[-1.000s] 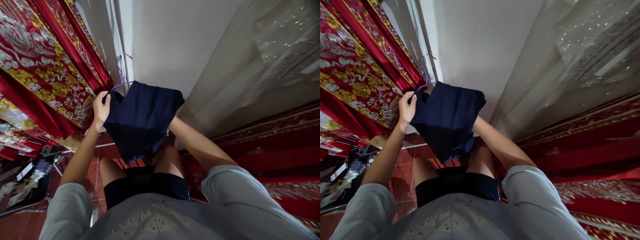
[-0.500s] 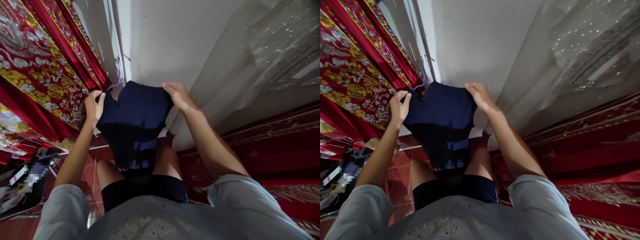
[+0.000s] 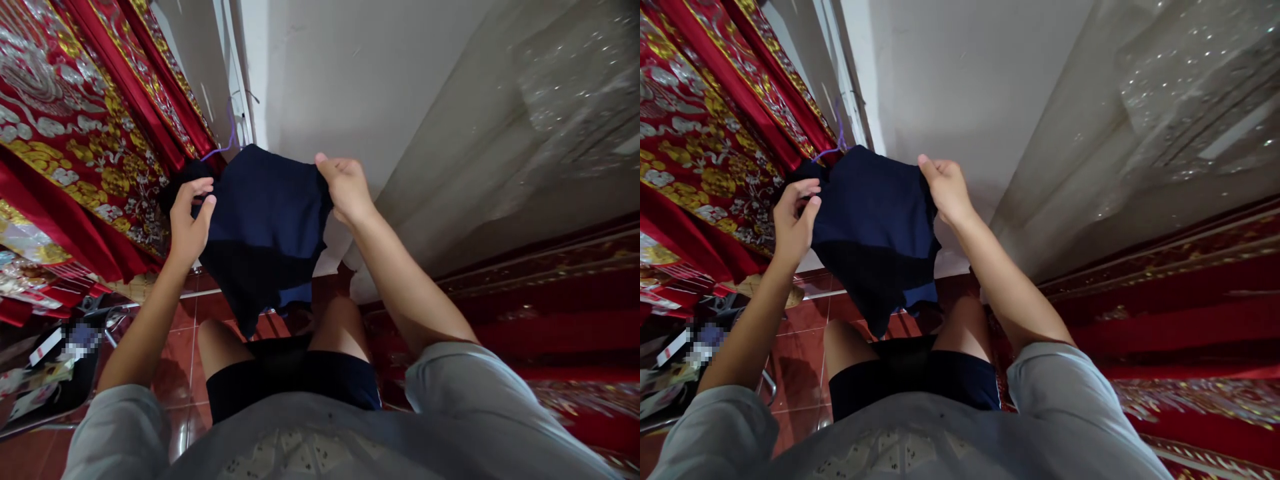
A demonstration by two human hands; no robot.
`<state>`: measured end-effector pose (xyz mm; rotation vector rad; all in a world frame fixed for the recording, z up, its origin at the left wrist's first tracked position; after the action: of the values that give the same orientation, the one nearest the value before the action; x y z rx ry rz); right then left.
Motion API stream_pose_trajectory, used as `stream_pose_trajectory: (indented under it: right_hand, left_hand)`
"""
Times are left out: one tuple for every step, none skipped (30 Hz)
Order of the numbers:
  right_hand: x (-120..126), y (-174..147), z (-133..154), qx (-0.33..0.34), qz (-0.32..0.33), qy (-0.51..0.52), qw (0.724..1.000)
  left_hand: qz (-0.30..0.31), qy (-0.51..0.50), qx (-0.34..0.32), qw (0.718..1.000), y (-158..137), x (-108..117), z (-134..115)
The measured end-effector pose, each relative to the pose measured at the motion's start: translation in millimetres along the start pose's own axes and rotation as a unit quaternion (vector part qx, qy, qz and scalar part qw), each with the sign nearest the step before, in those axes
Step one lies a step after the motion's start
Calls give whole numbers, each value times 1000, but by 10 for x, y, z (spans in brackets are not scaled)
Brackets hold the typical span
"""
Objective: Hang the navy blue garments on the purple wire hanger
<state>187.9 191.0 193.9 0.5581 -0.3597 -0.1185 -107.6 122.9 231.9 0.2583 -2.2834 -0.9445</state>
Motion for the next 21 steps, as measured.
stream_pose_trajectory:
  right_hand:
    - [-45,16,67,-9,2,16,1000]
    - [-93,8,141,-18,10,33,999]
    - [-138,-26,221,-24,21,47,998]
    - [-181,-86,304,-27,37,57,997]
    - [-218,-170,390,-25,58,66,996]
    - [-247,-271,474,-17,83,73,994]
    - [-267,-381,554,-2,112,79,991]
    - [-279,-492,625,19,148,85,985]
    - [-286,-597,682,44,197,92,975]
    - [-291,-690,717,66,259,101,958]
    - [-294,-766,727,81,329,112,934]
    - [-294,-818,705,85,392,121,908]
    - [-292,-841,651,81,435,122,888]
    - [-289,-833,568,73,449,115,883]
    - [-283,-799,462,67,429,100,895]
    - [-275,-748,340,69,383,81,917]
    - [-266,-697,213,76,329,58,939]
    - [-261,-654,88,86,279,39,956]
    - [-259,-627,-29,96,245,27,964]
    - [-263,-620,-133,99,235,24,967]
    - [-271,-633,-222,90,247,30,964]
  left_hand:
    - [3,-32,22,999,1,0,47]
    - [10,-67,47,997,7,-1,96]
    - [22,-104,72,992,17,-5,144]
    - [36,-138,97,985,30,-9,187]
    - [51,-168,119,977,43,-12,223]
    - [67,-191,136,970,55,-14,248]
    - [82,-206,150,963,62,-13,262]
    - [97,-216,161,958,60,-11,264]
    - [112,-222,172,953,43,-8,254]
    - [124,-227,186,948,9,-3,231]
    - [138,-232,204,941,-44,2,197]
    - [155,-235,224,933,-116,7,152]
    - [178,-234,243,924,-203,13,97]
    - [208,-225,259,916,-298,20,34]
    - [244,-210,265,909,-393,32,-36]
    - [285,-189,257,904,-481,48,-110]
    - [327,-165,240,899,-555,69,-183]
    - [364,-140,217,895,-611,94,-250]
    - [394,-116,193,891,-646,123,-306]
    - [415,-94,172,889,-659,151,-346]
    - [423,-70,154,890,-653,178,-365]
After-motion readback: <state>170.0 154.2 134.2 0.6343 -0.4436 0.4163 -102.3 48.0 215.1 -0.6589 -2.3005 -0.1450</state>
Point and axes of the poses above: each hand's wrist, its own y-axis towards the middle knuckle, its own x-axis out of the back of the hand, z = x × y, the point moved 2 cm from there along y, towards the middle knuckle, and after that the axes turned 1 degree about x, right-handed, at the moved point
